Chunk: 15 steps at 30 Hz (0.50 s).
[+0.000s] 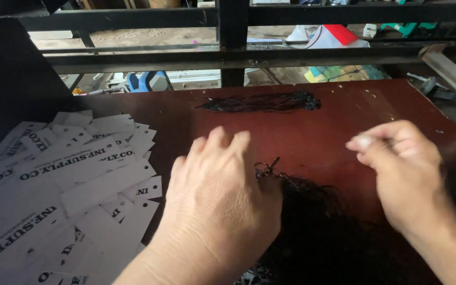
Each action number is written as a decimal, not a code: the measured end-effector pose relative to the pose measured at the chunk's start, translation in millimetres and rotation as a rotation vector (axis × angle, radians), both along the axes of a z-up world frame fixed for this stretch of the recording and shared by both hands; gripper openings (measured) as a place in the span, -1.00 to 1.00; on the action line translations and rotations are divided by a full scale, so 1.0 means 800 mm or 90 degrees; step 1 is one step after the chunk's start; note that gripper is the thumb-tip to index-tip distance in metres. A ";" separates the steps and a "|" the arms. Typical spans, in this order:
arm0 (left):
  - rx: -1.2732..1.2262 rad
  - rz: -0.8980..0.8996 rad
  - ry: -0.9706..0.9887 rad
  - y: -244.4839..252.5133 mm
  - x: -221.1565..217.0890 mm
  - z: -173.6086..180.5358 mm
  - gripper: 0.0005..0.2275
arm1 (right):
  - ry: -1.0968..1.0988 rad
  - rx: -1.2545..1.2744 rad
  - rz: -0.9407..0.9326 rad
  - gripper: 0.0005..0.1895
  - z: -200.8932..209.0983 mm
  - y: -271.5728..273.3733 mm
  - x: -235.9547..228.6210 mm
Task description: Untangling and sorting individual black strings from a large pile on a workbench in a factory setting.
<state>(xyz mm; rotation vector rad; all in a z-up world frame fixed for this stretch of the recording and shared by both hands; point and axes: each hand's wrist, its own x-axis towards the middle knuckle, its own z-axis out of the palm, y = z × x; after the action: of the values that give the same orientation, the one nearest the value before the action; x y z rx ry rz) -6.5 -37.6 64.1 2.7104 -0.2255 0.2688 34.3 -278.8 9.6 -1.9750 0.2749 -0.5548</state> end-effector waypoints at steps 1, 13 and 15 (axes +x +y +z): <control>0.001 0.001 0.000 -0.006 0.004 -0.003 -0.77 | 0.000 0.001 0.001 -0.93 0.006 0.010 -0.007; -0.589 0.141 0.483 -0.002 0.035 0.049 -0.88 | -0.025 0.005 0.094 -0.93 0.003 -0.003 0.024; -0.194 0.165 0.230 0.023 0.061 0.024 -0.77 | 0.138 -0.259 -0.003 -0.90 0.013 -0.011 0.028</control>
<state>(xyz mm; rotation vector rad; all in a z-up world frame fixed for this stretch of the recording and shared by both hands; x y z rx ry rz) 42.5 -19.2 83.1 2.4244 0.2523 -0.1102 56.4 -287.9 20.1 -2.4360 0.3186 -0.4227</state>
